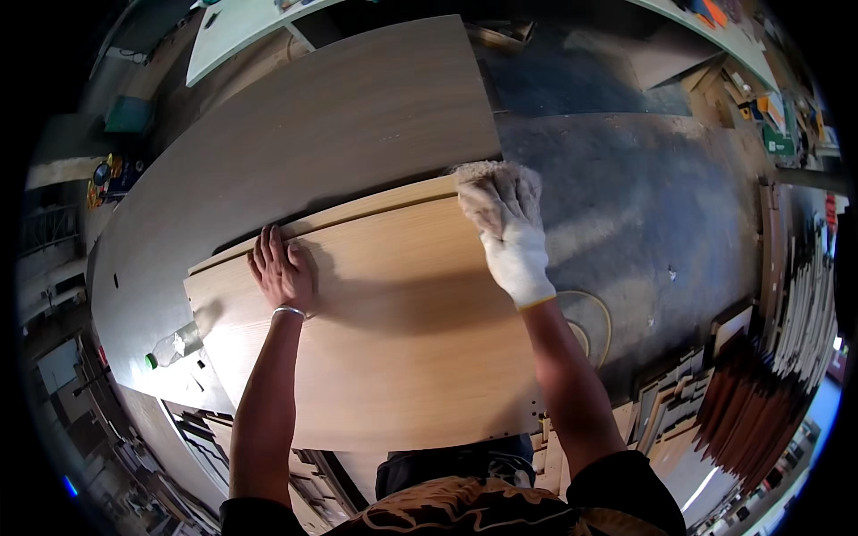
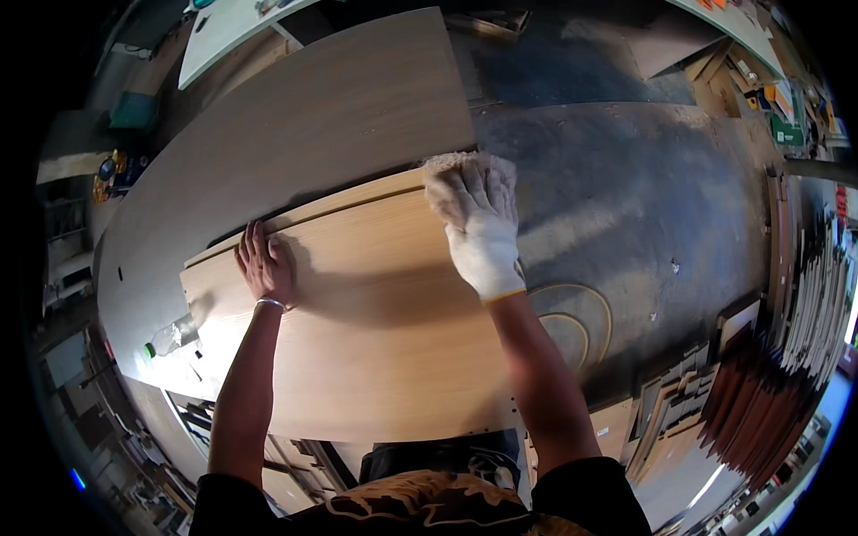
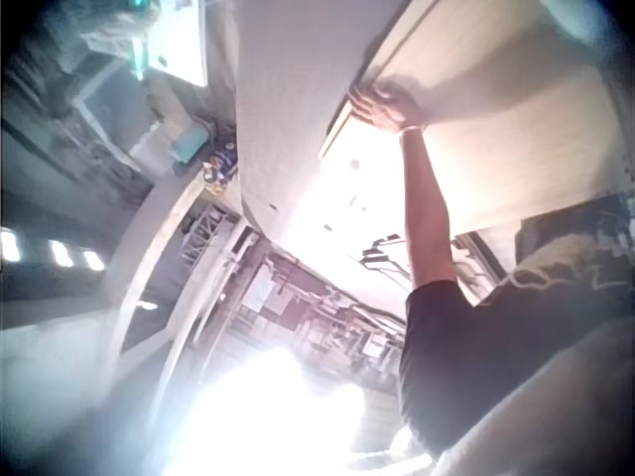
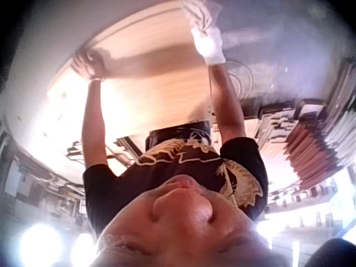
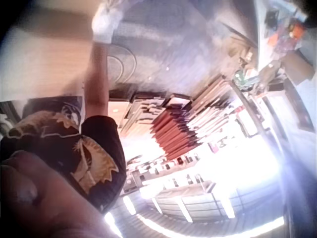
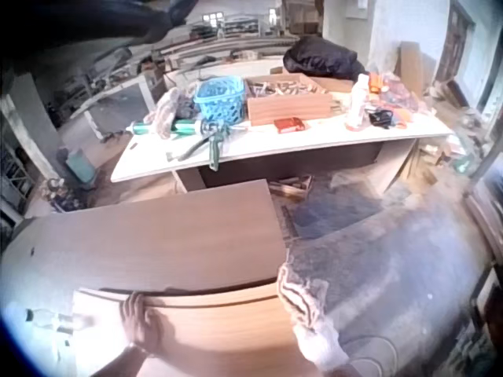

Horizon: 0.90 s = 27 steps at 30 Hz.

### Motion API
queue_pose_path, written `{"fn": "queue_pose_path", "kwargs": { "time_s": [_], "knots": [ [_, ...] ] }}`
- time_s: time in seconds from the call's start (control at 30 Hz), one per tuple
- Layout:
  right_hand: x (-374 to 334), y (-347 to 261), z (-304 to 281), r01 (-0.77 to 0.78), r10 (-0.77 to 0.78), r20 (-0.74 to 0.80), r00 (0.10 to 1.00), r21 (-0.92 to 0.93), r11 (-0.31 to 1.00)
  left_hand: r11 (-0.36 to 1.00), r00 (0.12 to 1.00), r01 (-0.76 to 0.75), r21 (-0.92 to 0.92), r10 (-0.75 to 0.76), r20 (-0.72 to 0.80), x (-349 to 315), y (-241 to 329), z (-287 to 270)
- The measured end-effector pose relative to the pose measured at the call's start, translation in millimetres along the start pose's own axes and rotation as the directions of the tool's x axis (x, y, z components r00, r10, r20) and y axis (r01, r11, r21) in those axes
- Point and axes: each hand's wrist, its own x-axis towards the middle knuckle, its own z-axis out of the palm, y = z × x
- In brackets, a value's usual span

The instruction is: The person wipes the surface of a wooden panel with a cloth, then uses a utility knife to scrape edges and corners. They repeatedly apply liquid from a bottle onto the cloth and continue wiping the panel. The person handles multiple panels, placing them on a stack after cleaning.

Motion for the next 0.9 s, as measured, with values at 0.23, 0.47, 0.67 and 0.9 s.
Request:
{"fn": "queue_pose_path", "kwargs": {
  "time_s": [0.23,0.47,0.67,0.9],
  "knots": [
    [90.5,6.6,-5.8,-0.298,0.261,0.180,0.948,0.224,0.928,0.995,0.996,0.093,-0.026,-0.093,-0.005,4.9,9.8,-8.9],
    [25.9,-84.4,24.0,0.299,-0.286,0.092,0.954,-0.221,0.928,0.984,0.983,0.162,-0.068,-0.155,0.094,4.5,19.1,-25.5],
    [27.6,-70.3,35.8,0.366,-0.324,0.174,0.930,-0.359,0.859,0.964,0.972,0.187,-0.191,-0.153,0.180,4.9,21.5,-42.0],
    [36.2,-73.8,32.9,0.399,-0.364,0.164,0.917,-0.424,0.813,0.937,0.975,0.135,-0.321,-0.069,0.209,3.0,14.9,-44.6]
  ]
}}
